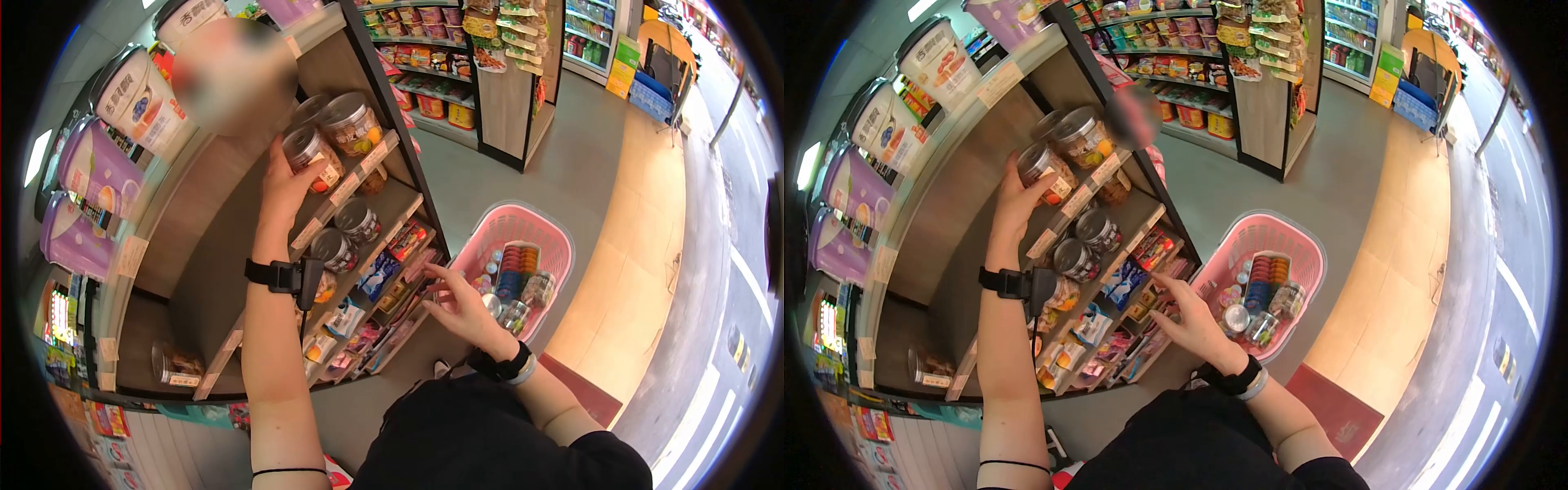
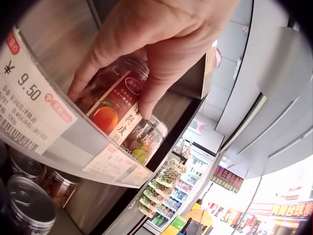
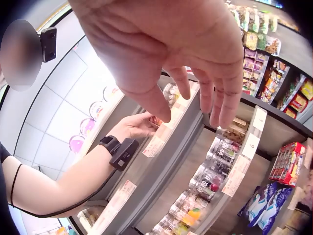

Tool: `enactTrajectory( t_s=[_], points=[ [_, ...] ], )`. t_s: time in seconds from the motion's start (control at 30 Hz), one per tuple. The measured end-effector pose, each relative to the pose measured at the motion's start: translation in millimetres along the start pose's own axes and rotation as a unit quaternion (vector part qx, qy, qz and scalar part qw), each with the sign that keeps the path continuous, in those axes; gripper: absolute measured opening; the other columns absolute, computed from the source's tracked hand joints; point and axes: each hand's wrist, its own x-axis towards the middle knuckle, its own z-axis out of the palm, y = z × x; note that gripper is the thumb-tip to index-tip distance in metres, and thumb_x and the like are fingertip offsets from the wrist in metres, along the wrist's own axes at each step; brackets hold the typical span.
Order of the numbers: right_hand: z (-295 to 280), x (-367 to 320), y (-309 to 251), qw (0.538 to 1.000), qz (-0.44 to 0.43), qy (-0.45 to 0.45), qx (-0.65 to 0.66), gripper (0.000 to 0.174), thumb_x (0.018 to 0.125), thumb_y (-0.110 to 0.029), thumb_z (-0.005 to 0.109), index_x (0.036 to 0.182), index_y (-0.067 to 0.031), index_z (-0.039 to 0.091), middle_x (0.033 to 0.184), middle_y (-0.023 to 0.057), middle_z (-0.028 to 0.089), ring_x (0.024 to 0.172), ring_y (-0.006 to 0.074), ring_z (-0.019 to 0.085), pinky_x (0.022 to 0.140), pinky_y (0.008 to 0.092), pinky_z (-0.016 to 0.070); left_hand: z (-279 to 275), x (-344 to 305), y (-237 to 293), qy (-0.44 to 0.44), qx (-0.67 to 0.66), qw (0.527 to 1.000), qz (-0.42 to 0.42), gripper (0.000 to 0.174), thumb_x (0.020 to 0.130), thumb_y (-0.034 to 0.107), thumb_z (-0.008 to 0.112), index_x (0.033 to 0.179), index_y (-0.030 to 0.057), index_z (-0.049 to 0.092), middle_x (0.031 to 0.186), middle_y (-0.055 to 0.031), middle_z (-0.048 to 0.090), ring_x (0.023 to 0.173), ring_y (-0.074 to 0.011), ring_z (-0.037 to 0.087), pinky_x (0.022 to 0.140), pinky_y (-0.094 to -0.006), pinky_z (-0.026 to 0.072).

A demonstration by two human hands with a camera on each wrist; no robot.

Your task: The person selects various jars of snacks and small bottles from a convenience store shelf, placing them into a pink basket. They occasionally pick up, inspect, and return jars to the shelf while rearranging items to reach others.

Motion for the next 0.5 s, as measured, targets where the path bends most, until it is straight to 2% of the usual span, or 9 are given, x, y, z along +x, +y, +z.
enactTrajectory(
  t_s=[0.07,0.13,0.2,0.23,0.27,0.33,0.4,0.47,0.5],
  points=[
    [3,1,1,1.000,-0.001,-0.008,0.000,0.058,0.081,-0.006,0.064,0.134,-0.0083,0.040,0.118,0.0119,0.051,0.099,0.0208,0.056,0.082,0.0312,0.0478,1,-3,5,-0.003,0.015,1.000,0.004,0.084,0.072,0.022,0.076,0.138,-0.0012,0.028,0.123,-0.0230,0.051,0.108,-0.0266,0.056,0.090,-0.0345,0.0455],
    [6,1,2,1.000,0.000,-0.018,-0.001,0.058,0.081,-0.007,0.064,0.133,-0.0079,0.040,0.118,0.0121,0.051,0.099,0.0210,0.056,0.082,0.0310,0.0478,3,-10,10,0.001,-0.002,1.000,0.006,0.088,0.070,0.026,0.078,0.137,-0.0010,0.029,0.125,-0.0233,0.048,0.111,-0.0308,0.053,0.089,-0.0370,0.0458],
    [9,1,2,1.000,0.011,-0.026,-0.009,0.057,0.081,-0.006,0.065,0.133,-0.0068,0.040,0.117,0.0122,0.052,0.100,0.0201,0.056,0.081,0.0300,0.0483,6,-25,17,0.126,0.156,0.969,0.143,0.089,0.069,0.030,0.079,0.137,-0.0011,0.030,0.128,-0.0233,0.042,0.113,-0.0361,0.050,0.092,-0.0386,0.0433],
    [8,0,1,0.999,0.012,-0.036,-0.012,0.057,0.081,-0.006,0.065,0.133,-0.0068,0.040,0.117,0.0122,0.052,0.100,0.0201,0.056,0.081,0.0300,0.0483,7,-34,17,0.171,0.156,0.948,0.217,0.084,0.072,0.029,0.077,0.137,-0.0007,0.031,0.130,-0.0226,0.038,0.113,-0.0393,0.047,0.095,-0.0411,0.0403],
    [6,-2,1,0.999,0.029,-0.029,-0.014,0.057,0.081,-0.006,0.065,0.132,-0.0061,0.041,0.117,0.0120,0.053,0.100,0.0194,0.057,0.080,0.0295,0.0486,6,-50,26,0.178,0.159,0.949,0.208,0.084,0.072,0.029,0.077,0.137,-0.0007,0.031,0.130,-0.0226,0.038,0.113,-0.0393,0.047,0.095,-0.0411,0.0403],
    [4,-5,12,0.999,0.036,-0.017,-0.009,0.055,0.080,-0.004,0.064,0.131,-0.0042,0.042,0.117,0.0110,0.054,0.100,0.0177,0.057,0.077,0.0281,0.0492,4,-98,41,0.202,0.155,0.947,0.198,0.073,0.076,0.021,0.074,0.133,-0.0025,0.036,0.129,-0.0228,0.042,0.118,-0.0312,0.045,0.097,-0.0402,0.0381],
    [-3,-8,10,0.997,0.047,-0.010,-0.060,0.055,0.080,-0.003,0.064,0.130,-0.0036,0.042,0.117,0.0108,0.054,0.098,0.0172,0.058,0.078,0.0278,0.0491,14,-154,19,0.144,0.102,0.958,0.225,0.059,0.077,0.015,0.073,0.126,-0.0020,0.044,0.122,-0.0203,0.048,0.114,-0.0309,0.046,0.094,-0.0399,0.0392],
    [-7,-13,26,0.995,0.092,-0.001,-0.034,0.052,0.080,-0.002,0.062,0.129,-0.0037,0.044,0.115,0.0095,0.054,0.095,0.0170,0.057,0.079,0.0276,0.0491,22,-204,-17,0.134,0.173,0.945,0.243,0.050,0.079,0.009,0.069,0.122,-0.0014,0.047,0.114,-0.0192,0.051,0.109,-0.0296,0.047,0.090,-0.0376,0.0409],
    [-11,-16,30,0.994,0.093,-0.020,-0.054,0.051,0.081,-0.002,0.062,0.128,-0.0032,0.044,0.115,0.0094,0.054,0.095,0.0170,0.057,0.078,0.0275,0.0494,18,-228,-38,0.144,0.191,0.953,0.189,0.047,0.080,0.007,0.067,0.121,-0.0011,0.047,0.114,-0.0185,0.050,0.108,-0.0293,0.047,0.088,-0.0382,0.0417]
  ],
)
